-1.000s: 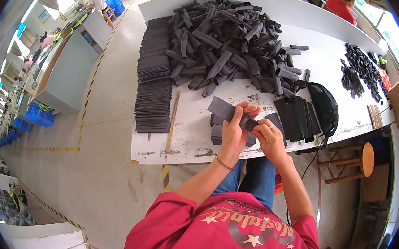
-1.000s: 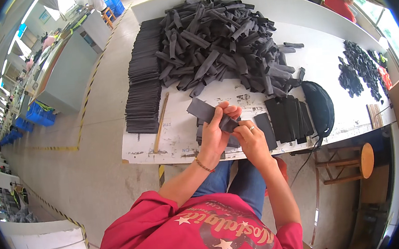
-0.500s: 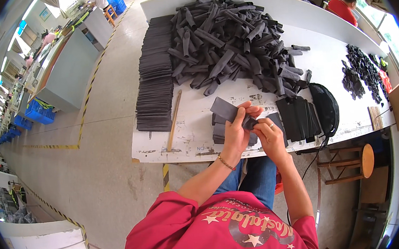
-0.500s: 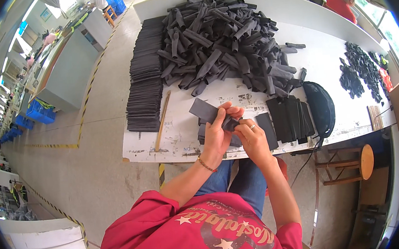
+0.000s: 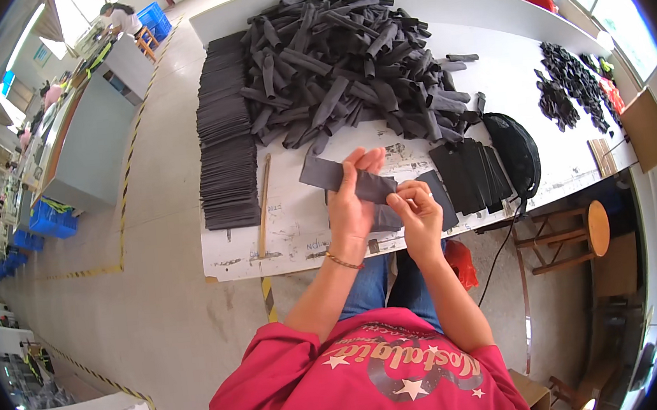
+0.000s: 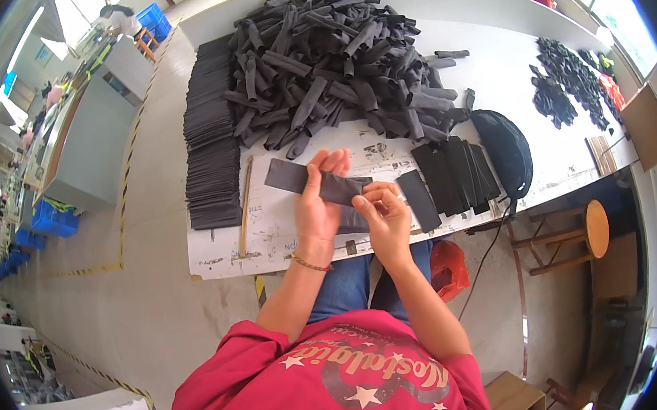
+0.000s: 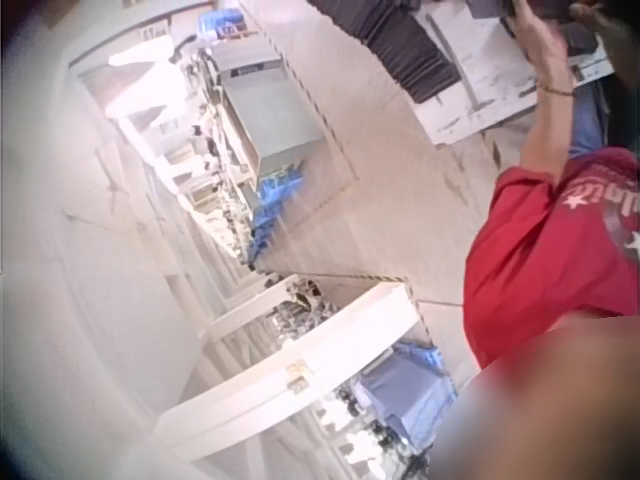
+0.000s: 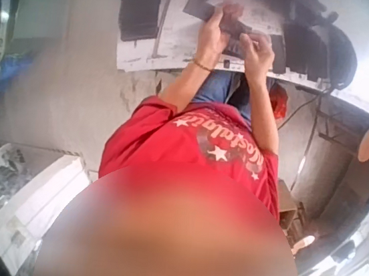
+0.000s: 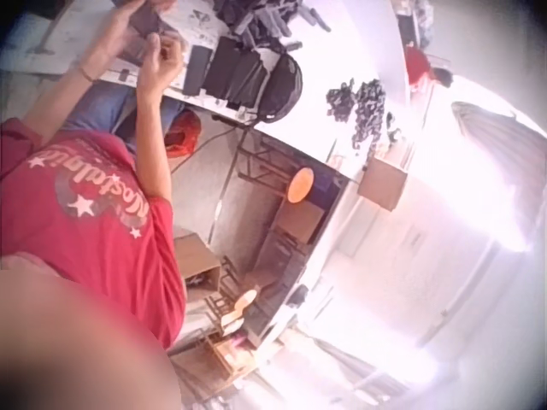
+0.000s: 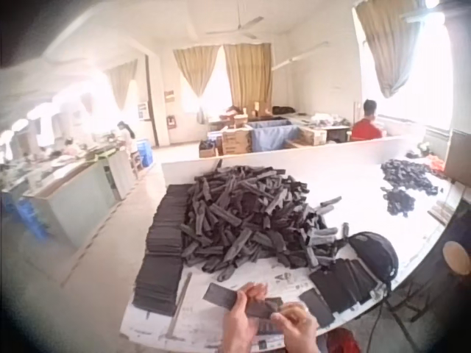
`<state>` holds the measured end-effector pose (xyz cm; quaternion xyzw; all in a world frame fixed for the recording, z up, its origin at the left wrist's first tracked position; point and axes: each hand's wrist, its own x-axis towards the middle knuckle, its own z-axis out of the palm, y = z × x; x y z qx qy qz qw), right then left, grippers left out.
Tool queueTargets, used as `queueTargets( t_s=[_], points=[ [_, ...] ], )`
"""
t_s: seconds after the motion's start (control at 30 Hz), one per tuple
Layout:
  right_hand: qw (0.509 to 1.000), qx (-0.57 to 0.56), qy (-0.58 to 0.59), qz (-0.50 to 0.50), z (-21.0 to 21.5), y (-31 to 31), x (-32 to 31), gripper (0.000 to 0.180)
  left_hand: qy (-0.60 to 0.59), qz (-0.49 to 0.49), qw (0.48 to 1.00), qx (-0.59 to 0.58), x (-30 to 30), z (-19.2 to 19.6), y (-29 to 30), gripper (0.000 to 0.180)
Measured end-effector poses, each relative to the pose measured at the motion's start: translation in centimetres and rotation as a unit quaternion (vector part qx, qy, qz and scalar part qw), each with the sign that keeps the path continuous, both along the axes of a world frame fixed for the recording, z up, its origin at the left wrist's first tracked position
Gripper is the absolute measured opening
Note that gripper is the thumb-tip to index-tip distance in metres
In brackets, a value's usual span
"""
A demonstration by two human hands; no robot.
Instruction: Aligning and stacking thin black plastic strips on a workbench.
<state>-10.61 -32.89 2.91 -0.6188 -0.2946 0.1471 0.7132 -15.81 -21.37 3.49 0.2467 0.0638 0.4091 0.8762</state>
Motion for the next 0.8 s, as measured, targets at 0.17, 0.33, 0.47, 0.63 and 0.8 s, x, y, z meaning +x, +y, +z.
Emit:
queueTargets(
  t_s=[0.17,0.33,0.47,0.63,0.8],
  points=[
    [0.974,0.009,0.224,-0.012,2.4,-2.0,1.5,0.023,-0.02,-0.002,0.999,0.044,-1.0,1.7,1.2,0.04],
    [0.996,-0.031,-0.065,-0.044,3.2,0.2,-0.1,0.009,0.001,-0.062,0.996,0.061,-1.7,0.5,0.7,0.038],
    [0.964,0.01,-0.254,-0.076,3.6,-0.5,0.0,0.015,0.077,0.001,0.997,0.031,-3.7,-1.3,2.4,0.03],
    [0.976,0.017,-0.212,-0.04,3.2,-1.4,0.0,0.015,0.046,-0.007,0.998,0.034,-4.6,-0.5,2.4,0.02],
    [0.987,0.023,-0.155,-0.035,2.4,-1.2,0.3,0.012,0.048,-0.002,0.999,0.01,-4.5,0.7,1.8,0.019]
  ],
)
